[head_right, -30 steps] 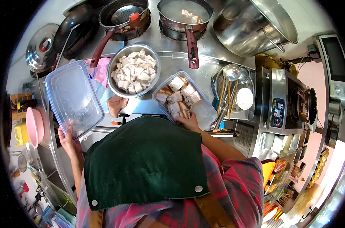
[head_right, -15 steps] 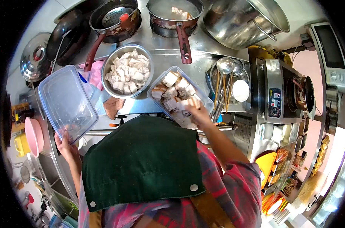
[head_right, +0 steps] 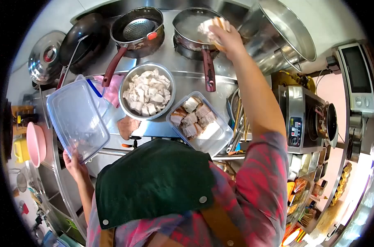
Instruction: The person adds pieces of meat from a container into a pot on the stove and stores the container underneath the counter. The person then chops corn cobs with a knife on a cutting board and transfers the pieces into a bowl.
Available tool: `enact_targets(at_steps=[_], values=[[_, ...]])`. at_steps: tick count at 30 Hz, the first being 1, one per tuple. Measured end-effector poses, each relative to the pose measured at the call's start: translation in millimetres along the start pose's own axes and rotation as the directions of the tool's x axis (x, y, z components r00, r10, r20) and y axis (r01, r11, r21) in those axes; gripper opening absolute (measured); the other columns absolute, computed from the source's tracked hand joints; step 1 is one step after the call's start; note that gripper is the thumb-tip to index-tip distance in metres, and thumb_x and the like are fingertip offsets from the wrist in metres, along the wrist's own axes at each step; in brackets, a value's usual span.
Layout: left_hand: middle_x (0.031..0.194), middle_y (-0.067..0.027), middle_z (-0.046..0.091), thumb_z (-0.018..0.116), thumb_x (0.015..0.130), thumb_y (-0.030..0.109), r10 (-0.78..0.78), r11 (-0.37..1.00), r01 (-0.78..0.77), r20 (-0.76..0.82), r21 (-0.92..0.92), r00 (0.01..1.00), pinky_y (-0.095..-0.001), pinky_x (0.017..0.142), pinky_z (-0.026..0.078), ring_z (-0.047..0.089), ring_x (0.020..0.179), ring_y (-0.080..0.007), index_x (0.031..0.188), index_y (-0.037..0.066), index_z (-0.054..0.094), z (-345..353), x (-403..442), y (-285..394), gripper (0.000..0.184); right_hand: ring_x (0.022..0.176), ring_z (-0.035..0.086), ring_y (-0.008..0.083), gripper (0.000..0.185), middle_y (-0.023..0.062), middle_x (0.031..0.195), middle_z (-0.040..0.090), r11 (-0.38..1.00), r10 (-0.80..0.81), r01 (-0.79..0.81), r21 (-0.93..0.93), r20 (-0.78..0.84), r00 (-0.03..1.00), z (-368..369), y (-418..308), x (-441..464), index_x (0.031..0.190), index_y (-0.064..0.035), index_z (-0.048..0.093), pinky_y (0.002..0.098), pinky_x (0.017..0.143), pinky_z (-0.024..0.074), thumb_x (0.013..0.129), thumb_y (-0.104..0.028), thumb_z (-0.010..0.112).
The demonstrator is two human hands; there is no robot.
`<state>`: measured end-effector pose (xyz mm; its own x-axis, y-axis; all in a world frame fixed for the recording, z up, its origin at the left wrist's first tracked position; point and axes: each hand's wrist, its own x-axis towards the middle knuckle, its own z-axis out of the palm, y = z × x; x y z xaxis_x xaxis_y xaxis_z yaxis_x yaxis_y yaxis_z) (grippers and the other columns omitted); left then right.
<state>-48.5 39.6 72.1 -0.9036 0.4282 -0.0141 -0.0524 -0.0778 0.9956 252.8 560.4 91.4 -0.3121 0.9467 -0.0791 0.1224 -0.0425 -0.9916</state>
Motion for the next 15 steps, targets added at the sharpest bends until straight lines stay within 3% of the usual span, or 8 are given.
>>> enact_targets(at_steps=[1,3,6,10,11,13,14,15], values=[[0.095,-0.0079,0.063,0.062,0.080,0.001,0.000,1.000,0.000,-0.028,0.009,1.000,-0.0147,0.054,0.034,0.045,0.062,-0.0020,0.101,0.006,0.051,-5.7,-0.9,0.1,0.024,0.078,0.062,0.0180,0.048,0.0094,0.090,0.063,0.980,0.030,-0.033,-0.195,-0.019,0.999,16.1,4.1,44.9,0.108,-0.0023,0.057,0.0292,0.063,0.0500,0.070,-0.026,0.075],[0.094,-0.0067,0.062,0.062,0.079,0.002,-0.003,1.000,0.004,-0.066,0.025,0.998,-0.0151,0.054,0.034,0.045,0.062,-0.0025,0.100,0.006,0.051,-20.4,-8.1,-0.1,0.024,0.075,0.062,0.0186,0.050,0.0108,0.090,0.063,0.917,0.042,-0.016,-0.399,0.057,0.997,26.0,45.8,120.2,0.104,-0.0002,0.059,0.0306,0.063,0.0499,0.066,-0.027,0.078],[0.087,-0.0031,0.059,0.062,0.078,0.001,-0.007,0.999,0.013,-0.182,0.035,0.983,-0.0152,0.055,0.035,0.046,0.063,-0.0038,0.099,0.006,0.051,-26.3,-18.0,1.7,0.024,0.074,0.062,0.0186,0.051,0.0127,0.091,0.063,0.793,0.151,-0.080,-0.604,0.067,0.986,57.9,57.1,144.3,0.100,0.0035,0.060,0.0317,0.063,0.0498,0.064,-0.027,0.079],[0.086,-0.0025,0.059,0.063,0.078,0.001,-0.008,0.999,0.014,-0.220,0.028,0.975,-0.0151,0.056,0.035,0.047,0.063,-0.0045,0.099,0.006,0.052,-35.8,-20.1,-3.9,0.024,0.080,0.063,0.0207,0.049,0.0115,0.092,0.065,0.863,0.183,-0.134,-0.487,0.055,0.981,71.6,81.7,157.1,0.106,0.0033,0.060,0.0336,0.070,0.0502,0.069,-0.025,0.075],[0.087,-0.0031,0.059,0.063,0.078,0.001,-0.010,1.000,0.016,-0.208,0.026,0.978,-0.0151,0.056,0.035,0.047,0.063,-0.0046,0.099,0.006,0.052,-40.3,-19.9,-6.1,0.024,0.082,0.063,0.0209,0.049,0.0119,0.094,0.065,0.813,0.019,-0.032,-0.581,-0.028,0.999,70.0,85.0,159.4,0.108,0.0028,0.060,0.0332,0.072,0.0498,0.070,-0.025,0.074],[0.090,-0.0042,0.060,0.062,0.079,0.000,-0.019,1.000,0.022,-0.198,0.015,0.980,-0.0149,0.056,0.035,0.046,0.063,-0.0043,0.099,0.006,0.051,-44.8,-16.6,-9.6,0.024,0.088,0.063,0.0213,0.049,0.0128,0.098,0.066,0.638,-0.324,0.107,-0.762,-0.140,0.936,61.0,83.1,152.1,0.111,0.0016,0.059,0.0325,0.076,0.0492,0.071,-0.024,0.072],[0.091,-0.0048,0.061,0.062,0.079,0.000,-0.024,1.000,0.026,-0.189,0.010,0.982,-0.0149,0.056,0.035,0.046,0.063,-0.0042,0.099,0.006,0.051,-45.2,-13.8,-10.1,0.024,0.102,0.059,0.0249,0.043,0.0180,0.109,0.062,0.662,-0.352,0.169,-0.731,-0.103,0.930,50.1,77.7,150.3,0.109,0.0000,0.061,0.0320,0.087,0.0448,0.075,-0.026,0.065],[0.092,-0.0053,0.061,0.062,0.079,0.000,-0.018,1.000,0.021,-0.180,0.014,0.983,-0.0150,0.056,0.036,0.046,0.063,-0.0041,0.099,0.007,0.051,-42.7,-10.7,-9.1,0.023,0.098,0.061,0.0247,0.043,0.0176,0.106,0.063,0.735,-0.314,0.175,-0.655,-0.101,0.944,44.6,57.6,130.2,0.109,-0.0010,0.061,0.0321,0.085,0.0456,0.075,-0.027,0.065]])
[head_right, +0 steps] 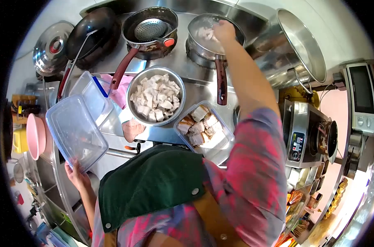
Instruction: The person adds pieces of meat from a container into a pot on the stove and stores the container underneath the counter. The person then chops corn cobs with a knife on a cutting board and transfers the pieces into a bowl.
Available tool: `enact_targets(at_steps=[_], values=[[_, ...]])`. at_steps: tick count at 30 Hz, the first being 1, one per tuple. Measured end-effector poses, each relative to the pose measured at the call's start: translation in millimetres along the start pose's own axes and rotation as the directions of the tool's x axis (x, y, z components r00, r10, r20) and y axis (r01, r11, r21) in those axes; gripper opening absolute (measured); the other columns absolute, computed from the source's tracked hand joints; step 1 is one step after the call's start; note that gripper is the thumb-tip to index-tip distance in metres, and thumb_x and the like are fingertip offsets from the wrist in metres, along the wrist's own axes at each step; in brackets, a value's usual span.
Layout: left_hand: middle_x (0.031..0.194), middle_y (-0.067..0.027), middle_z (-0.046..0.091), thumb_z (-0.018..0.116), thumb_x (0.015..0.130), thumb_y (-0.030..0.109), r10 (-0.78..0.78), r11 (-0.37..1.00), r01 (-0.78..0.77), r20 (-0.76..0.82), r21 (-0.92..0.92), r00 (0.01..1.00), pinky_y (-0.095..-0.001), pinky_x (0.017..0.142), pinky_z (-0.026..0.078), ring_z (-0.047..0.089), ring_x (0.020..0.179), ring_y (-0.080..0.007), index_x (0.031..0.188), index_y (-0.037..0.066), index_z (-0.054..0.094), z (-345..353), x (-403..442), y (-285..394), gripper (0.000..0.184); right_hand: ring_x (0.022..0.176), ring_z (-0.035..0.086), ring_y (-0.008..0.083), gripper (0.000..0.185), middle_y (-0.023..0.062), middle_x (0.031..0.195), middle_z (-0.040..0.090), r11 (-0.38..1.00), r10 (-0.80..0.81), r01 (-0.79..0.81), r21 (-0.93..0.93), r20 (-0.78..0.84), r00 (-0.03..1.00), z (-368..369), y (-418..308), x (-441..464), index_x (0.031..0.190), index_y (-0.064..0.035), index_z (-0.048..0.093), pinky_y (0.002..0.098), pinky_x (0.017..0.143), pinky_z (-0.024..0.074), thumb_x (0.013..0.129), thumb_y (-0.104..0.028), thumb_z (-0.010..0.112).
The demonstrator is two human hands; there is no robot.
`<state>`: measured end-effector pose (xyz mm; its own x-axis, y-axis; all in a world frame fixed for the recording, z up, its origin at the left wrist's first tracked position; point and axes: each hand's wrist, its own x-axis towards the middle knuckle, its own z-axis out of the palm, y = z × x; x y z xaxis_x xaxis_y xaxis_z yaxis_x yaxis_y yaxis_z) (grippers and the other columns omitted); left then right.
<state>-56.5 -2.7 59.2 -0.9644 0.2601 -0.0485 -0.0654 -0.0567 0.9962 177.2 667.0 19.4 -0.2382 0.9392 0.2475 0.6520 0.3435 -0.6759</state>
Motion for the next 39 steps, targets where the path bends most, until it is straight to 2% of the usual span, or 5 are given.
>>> enact_targets(at_steps=[7,11,16,29,39], values=[[0.091,-0.0041,0.062,0.059,0.082,0.001,-0.006,1.000,0.006,0.134,-0.007,0.991,-0.0180,0.062,0.041,0.050,0.069,-0.0049,0.102,0.005,0.053,13.9,18.2,-3.5,0.021,0.076,0.056,0.0089,0.015,0.0008,0.086,0.062,0.888,-0.042,-0.123,0.444,0.345,0.938,-148.8,-55.4,-236.4,0.097,-0.0016,0.060,0.0237,0.069,0.0464,0.084,-0.010,0.061],[0.095,-0.0083,0.062,0.060,0.079,0.000,-0.007,1.000,0.010,0.142,-0.021,0.990,-0.0166,0.057,0.038,0.048,0.066,-0.0057,0.102,0.004,0.052,40.9,18.8,5.8,0.025,0.080,0.057,0.0153,0.030,0.0081,0.093,0.060,0.747,0.478,-0.649,0.146,0.561,0.676,-129.0,29.3,-386.7,0.104,0.0023,0.054,0.0295,0.073,0.0477,0.079,-0.013,0.062],[0.098,-0.0124,0.062,0.056,0.083,0.003,0.006,1.000,0.000,0.286,-0.021,0.958,-0.0253,0.067,0.049,0.057,0.075,-0.0126,0.104,0.003,0.051,43.5,32.0,6.9,0.021,0.115,0.046,0.0267,0.063,0.0175,0.127,0.047,0.079,0.606,-0.921,0.382,0.715,0.349,-88.1,52.4,-440.0,0.128,0.0044,0.040,0.0352,0.097,0.0355,0.081,-0.030,0.064],[0.098,-0.0119,0.061,0.057,0.083,0.001,0.007,0.997,0.019,0.320,-0.080,0.948,-0.0286,0.072,0.052,0.060,0.083,-0.0169,0.103,0.002,0.051,42.7,28.5,5.4,0.022,0.090,0.059,0.0196,0.054,0.0103,0.106,0.060,0.504,0.559,-0.753,0.422,0.505,0.658,-26.2,26.1,-451.2,0.117,-0.0003,0.052,0.0315,0.078,0.0483,0.073,-0.021,0.075],[0.093,-0.0097,0.062,0.059,0.082,0.000,0.003,0.996,0.023,0.301,-0.082,0.954,-0.0186,0.061,0.042,0.053,0.067,-0.0086,0.097,0.004,0.052,57.0,17.8,5.5,0.017,0.089,0.060,0.0222,0.050,0.0110,0.104,0.058,-0.042,0.493,-0.684,0.728,0.611,0.620,-11.4,5.4,-446.5,0.116,-0.0001,0.046,0.0347,0.077,0.0515,0.072,0.001,0.069]])
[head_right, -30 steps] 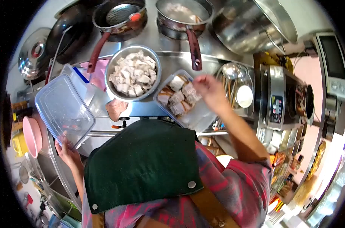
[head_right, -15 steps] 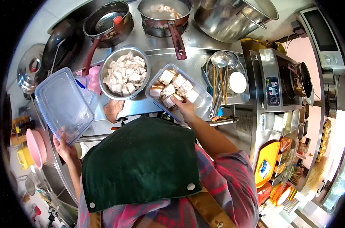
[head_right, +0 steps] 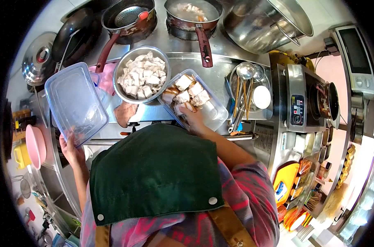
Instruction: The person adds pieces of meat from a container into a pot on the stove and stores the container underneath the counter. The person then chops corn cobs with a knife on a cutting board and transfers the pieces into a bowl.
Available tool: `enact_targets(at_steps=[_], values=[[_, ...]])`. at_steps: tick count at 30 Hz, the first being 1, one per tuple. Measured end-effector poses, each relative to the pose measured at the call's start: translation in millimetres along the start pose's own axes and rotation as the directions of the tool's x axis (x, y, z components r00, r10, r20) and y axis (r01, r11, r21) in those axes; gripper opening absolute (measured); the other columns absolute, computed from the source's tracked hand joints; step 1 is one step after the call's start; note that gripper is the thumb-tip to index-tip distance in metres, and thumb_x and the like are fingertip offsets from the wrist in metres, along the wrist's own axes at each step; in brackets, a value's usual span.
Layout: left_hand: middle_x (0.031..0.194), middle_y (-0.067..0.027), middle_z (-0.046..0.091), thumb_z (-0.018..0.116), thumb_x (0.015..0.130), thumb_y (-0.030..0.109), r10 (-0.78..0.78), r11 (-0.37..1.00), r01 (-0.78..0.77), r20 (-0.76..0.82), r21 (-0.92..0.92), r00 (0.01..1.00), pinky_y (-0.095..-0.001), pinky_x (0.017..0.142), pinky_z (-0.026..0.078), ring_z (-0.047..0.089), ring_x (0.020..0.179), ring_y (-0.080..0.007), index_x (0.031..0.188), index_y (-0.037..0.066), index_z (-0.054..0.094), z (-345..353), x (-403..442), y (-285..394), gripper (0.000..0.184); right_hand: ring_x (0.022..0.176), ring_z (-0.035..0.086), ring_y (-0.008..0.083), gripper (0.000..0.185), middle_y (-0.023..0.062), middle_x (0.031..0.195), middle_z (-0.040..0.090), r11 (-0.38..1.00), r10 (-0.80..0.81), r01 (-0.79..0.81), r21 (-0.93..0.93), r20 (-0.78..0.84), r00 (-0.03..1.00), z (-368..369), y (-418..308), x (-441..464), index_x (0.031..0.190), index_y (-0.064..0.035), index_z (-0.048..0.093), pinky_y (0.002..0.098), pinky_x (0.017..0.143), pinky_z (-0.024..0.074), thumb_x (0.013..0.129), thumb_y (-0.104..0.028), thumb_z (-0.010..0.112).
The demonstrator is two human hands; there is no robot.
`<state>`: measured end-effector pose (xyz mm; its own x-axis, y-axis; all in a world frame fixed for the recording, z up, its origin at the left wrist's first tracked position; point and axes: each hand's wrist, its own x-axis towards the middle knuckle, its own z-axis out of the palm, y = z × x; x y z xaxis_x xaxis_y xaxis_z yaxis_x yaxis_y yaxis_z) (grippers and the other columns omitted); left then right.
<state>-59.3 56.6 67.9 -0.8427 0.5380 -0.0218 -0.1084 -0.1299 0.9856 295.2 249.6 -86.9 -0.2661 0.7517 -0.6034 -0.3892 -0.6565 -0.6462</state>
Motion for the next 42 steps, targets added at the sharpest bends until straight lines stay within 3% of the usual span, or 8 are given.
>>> enact_targets(at_steps=[5,11,20,23,25,27,32,42], values=[[0.095,-0.0102,0.062,0.059,0.083,0.000,-0.005,1.000,0.005,-0.002,0.010,1.000,-0.0175,0.059,0.040,0.051,0.066,-0.0075,0.098,0.004,0.052,-2.4,3.7,-1.7,0.017,0.090,0.060,0.0228,0.049,0.0119,0.105,0.058,0.986,-0.006,-0.007,-0.169,-0.075,0.997,2.4,-8.7,-10.3,0.119,-0.0015,0.044,0.0349,0.077,0.0518,0.076,-0.003,0.066],[0.096,-0.0113,0.062,0.058,0.083,-0.001,0.009,1.000,-0.009,-0.019,-0.001,1.000,-0.0170,0.061,0.041,0.052,0.068,-0.0070,0.099,0.004,0.051,0.1,7.5,5.1,0.018,0.105,0.055,0.0241,0.052,0.0097,0.119,0.053,0.960,0.201,-0.246,0.130,0.291,0.935,-43.1,-48.8,-29.8,0.128,-0.0089,0.038,0.0396,0.086,0.0477,0.084,-0.022,0.060],[0.096,-0.0079,0.063,0.062,0.081,0.003,-0.028,0.999,0.031,-0.100,0.028,0.995,-0.0149,0.054,0.035,0.046,0.062,-0.0036,0.100,0.008,0.052,-0.3,18.9,-7.6,0.022,0.091,0.058,0.0191,0.041,0.0059,0.105,0.060,0.917,-0.373,0.394,-0.055,0.230,0.899,89.1,-261.7,76.7,0.117,-0.0103,0.048,0.0347,0.073,0.0498,0.081,-0.019,0.066],[0.096,-0.0079,0.063,0.063,0.079,0.003,-0.019,0.998,0.027,-0.132,0.058,0.991,-0.0150,0.053,0.034,0.044,0.061,-0.0030,0.100,0.008,0.052,-1.9,16.5,-2.2,0.025,0.093,0.058,0.0181,0.069,0.0074,0.109,0.056,0.784,-0.485,0.446,-0.432,0.022,0.874,125.5,-306.4,166.6,0.122,-0.0058,0.039,0.0334,0.068,0.0507,0.066,-0.020,0.078],[0.094,-0.0060,0.063,0.063,0.078,0.001,-0.029,0.997,0.040,-0.164,0.062,0.986,-0.0148,0.052,0.033,0.043,0.061,-0.0021,0.100,0.009,0.051,-13.8,13.8,1.0,0.026,0.095,0.058,0.0233,0.077,0.0091,0.114,0.054,0.446,-0.718,0.487,-0.751,0.025,0.696,148.1,-316.0,198.1,0.124,-0.0082,0.034,0.0403,0.077,0.0461,0.064,-0.029,0.078],[0.093,-0.0050,0.063,0.063,0.078,0.001,0.011,0.998,0.003,-0.233,0.060,0.972,-0.0146,0.051,0.032,0.043,0.061,-0.0017,0.100,0.009,0.051,-25.6,10.9,-2.7,0.026,0.102,0.056,0.0270,0.080,0.0110,0.114,0.057,0.091,-0.751,0.187,-0.978,0.056,0.658,167.8,-323.7,209.4,0.125,-0.0104,0.036,0.0443,0.084,0.0406,0.062,-0.038,0.077],[0.093,-0.0058,0.063,0.064,0.078,0.002,-0.013,0.994,0.048,-0.336,0.096,0.942,-0.0142,0.053,0.033,0.043,0.061,-0.0020,0.100,0.009,0.051,-41.0,2.7,-1.4,0.026,0.108,0.053,0.0277,0.070,0.0085,0.114,0.059,-0.470,-0.679,-0.171,-0.866,0.230,0.697,181.9,-324.1,243.5,0.124,-0.0164,0.042,0.0476,0.089,0.0343,0.067,-0.045,0.071],[0.087,-0.0011,0.059,0.062,0.080,0.002,0.013,0.998,0.004,-0.249,0.067,0.968,-0.0142,0.053,0.035,0.043,0.061,-0.0021,0.104,0.007,0.052,-38.5,16.0,-7.0,0.026,0.098,0.057,0.0270,0.028,0.0059,0.104,0.063,-0.557,-0.696,0.109,-0.823,0.535,0.479,180.4,-353.9,188.0,0.106,-0.0164,0.063,0.0442,0.082,0.0425,0.081,-0.029,0.061]])
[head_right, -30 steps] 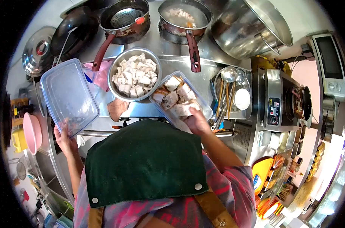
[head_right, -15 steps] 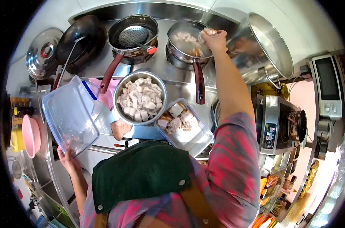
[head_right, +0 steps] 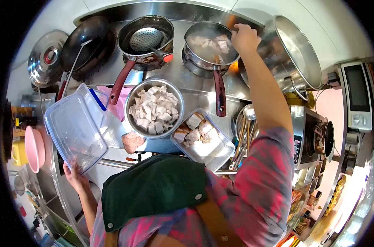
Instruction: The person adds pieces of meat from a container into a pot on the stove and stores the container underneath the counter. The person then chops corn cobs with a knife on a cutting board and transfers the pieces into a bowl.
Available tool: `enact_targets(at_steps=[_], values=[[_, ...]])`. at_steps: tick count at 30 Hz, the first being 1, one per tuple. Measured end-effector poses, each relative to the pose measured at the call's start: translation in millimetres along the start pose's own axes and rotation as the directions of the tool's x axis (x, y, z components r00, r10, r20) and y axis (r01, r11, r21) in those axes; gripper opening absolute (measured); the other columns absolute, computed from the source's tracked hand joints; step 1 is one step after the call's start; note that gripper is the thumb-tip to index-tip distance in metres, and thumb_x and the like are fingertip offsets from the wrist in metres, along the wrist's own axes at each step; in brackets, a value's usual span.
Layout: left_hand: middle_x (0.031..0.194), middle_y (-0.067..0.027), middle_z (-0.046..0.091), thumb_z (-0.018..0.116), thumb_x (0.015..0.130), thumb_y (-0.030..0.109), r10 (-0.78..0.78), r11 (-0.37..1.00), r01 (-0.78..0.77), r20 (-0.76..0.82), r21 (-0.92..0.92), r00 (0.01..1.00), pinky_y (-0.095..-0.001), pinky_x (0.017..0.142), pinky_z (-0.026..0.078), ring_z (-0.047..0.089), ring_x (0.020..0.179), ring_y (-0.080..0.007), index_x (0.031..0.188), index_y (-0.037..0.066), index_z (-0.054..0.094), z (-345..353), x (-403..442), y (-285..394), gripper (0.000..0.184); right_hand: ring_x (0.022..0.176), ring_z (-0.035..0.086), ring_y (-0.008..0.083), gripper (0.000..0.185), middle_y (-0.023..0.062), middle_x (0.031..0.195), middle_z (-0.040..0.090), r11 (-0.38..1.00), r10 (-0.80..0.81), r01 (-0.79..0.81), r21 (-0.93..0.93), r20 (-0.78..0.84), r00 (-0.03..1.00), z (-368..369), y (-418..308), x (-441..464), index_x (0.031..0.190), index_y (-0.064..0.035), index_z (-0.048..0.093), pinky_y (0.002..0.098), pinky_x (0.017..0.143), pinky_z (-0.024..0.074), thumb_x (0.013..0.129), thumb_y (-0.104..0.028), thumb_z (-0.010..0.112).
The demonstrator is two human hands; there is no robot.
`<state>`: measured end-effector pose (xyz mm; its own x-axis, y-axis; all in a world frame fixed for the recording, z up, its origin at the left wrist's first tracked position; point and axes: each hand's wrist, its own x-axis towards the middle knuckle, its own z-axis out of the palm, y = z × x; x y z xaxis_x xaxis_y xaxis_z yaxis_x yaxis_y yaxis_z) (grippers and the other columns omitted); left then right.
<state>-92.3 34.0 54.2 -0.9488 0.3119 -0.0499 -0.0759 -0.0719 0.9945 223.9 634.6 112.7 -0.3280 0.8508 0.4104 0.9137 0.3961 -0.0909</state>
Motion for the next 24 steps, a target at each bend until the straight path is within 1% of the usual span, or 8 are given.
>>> enact_targets(at_steps=[3,6,7,13,15,20,23,24], values=[[0.093,-0.0066,0.062,0.061,0.079,0.002,-0.069,0.996,0.077,0.135,-0.050,0.988,-0.0148,0.058,0.038,0.048,0.065,-0.0035,0.106,0.006,0.050,13.9,-2.1,12.7,0.030,0.084,0.061,0.0305,0.022,0.0105,0.093,0.065,0.901,-0.078,0.080,0.426,-0.022,0.997,-42.8,9.9,-66.7,0.096,-0.0070,0.065,0.0385,0.075,0.0476,0.080,-0.023,0.063],[0.092,-0.0060,0.062,0.062,0.077,0.006,-0.087,0.992,0.110,0.283,-0.065,0.955,-0.0177,0.065,0.041,0.053,0.071,-0.0076,0.110,0.003,0.052,36.6,-6.7,13.2,0.034,0.079,0.061,0.0300,0.022,0.0118,0.089,0.065,0.918,-0.327,0.366,0.151,-0.228,0.917,-103.7,6.0,-167.6,0.083,-0.0022,0.065,0.0398,0.069,0.0464,0.079,-0.024,0.064],[0.091,-0.0058,0.062,0.063,0.077,0.007,-0.080,0.989,0.119,0.346,-0.093,0.935,-0.0180,0.066,0.041,0.054,0.072,-0.0083,0.109,0.003,0.052,46.9,-10.3,15.4,0.034,0.076,0.061,0.0296,0.015,0.0131,0.087,0.065,0.886,-0.310,0.370,0.280,-0.234,0.921,-115.3,5.3,-200.3,0.077,-0.0017,0.064,0.0392,0.068,0.0465,0.077,-0.016,0.066],[0.085,-0.0076,0.065,0.061,0.075,0.005,-0.243,0.970,0.180,0.579,0.164,0.778,-0.0160,0.056,0.035,0.047,0.059,-0.0034,0.118,0.003,0.051,109.4,-37.0,7.2,0.044,0.086,0.061,0.0246,0.035,0.0130,0.106,0.059,0.788,0.008,-0.030,0.614,0.040,0.999,-110.5,14.5,-363.0,0.107,-0.0039,0.058,0.0324,0.069,0.0488,0.073,-0.003,0.067],[0.085,-0.0068,0.064,0.066,0.072,0.007,-0.245,0.967,0.121,0.701,0.223,0.669,-0.0180,0.058,0.036,0.050,0.066,-0.0059,0.119,0.002,0.052,134.9,-43.1,-0.9,0.050,0.082,0.060,0.0220,0.034,0.0123,0.107,0.058,0.696,0.166,-0.272,0.664,0.220,0.961,-111.0,14.3,-387.5,0.107,-0.0021,0.057,0.0304,0.067,0.0485,0.075,-0.006,0.067],[0.094,-0.0038,0.064,0.068,0.070,-0.001,-0.432,0.890,-0.093,0.892,0.446,0.135,-0.0257,0.081,0.045,0.058,0.086,-0.0117,0.114,0.000,0.057,211.0,-46.6,6.4,0.045,0.100,0.054,0.0267,0.066,0.0151,0.111,0.056,0.665,0.123,-0.234,0.709,0.205,0.971,-102.0,27.7,-405.4,0.131,-0.0054,0.040,0.0348,0.076,0.0480,0.074,-0.015,0.073],[0.101,-0.0046,0.063,0.071,0.069,-0.001,-0.514,0.856,-0.141,0.850,0.498,-0.114,-0.0267,0.085,0.045,0.058,0.092,-0.0124,0.118,0.000,0.054,254.9,-76.4,-1.9,0.052,0.102,0.054,0.0252,0.076,0.0171,0.112,0.056,0.258,0.069,-0.508,0.822,0.509,0.858,-94.3,36.2,-427.6,0.136,-0.0056,0.030,0.0351,0.078,0.0482,0.074,-0.016,0.073],[0.103,-0.0053,0.062,0.071,0.069,0.000,-0.482,0.874,-0.108,0.873,0.473,-0.077,-0.0270,0.086,0.045,0.057,0.094,-0.0127,0.120,0.000,0.053,264.3,-88.4,-7.3,0.054,0.095,0.057,0.0222,0.077,0.0171,0.105,0.058,0.327,-0.018,-0.465,0.823,0.498,0.867,-85.2,42.0,-438.8,0.134,-0.0026,0.029,0.0330,0.074,0.0500,0.074,-0.015,0.074]])
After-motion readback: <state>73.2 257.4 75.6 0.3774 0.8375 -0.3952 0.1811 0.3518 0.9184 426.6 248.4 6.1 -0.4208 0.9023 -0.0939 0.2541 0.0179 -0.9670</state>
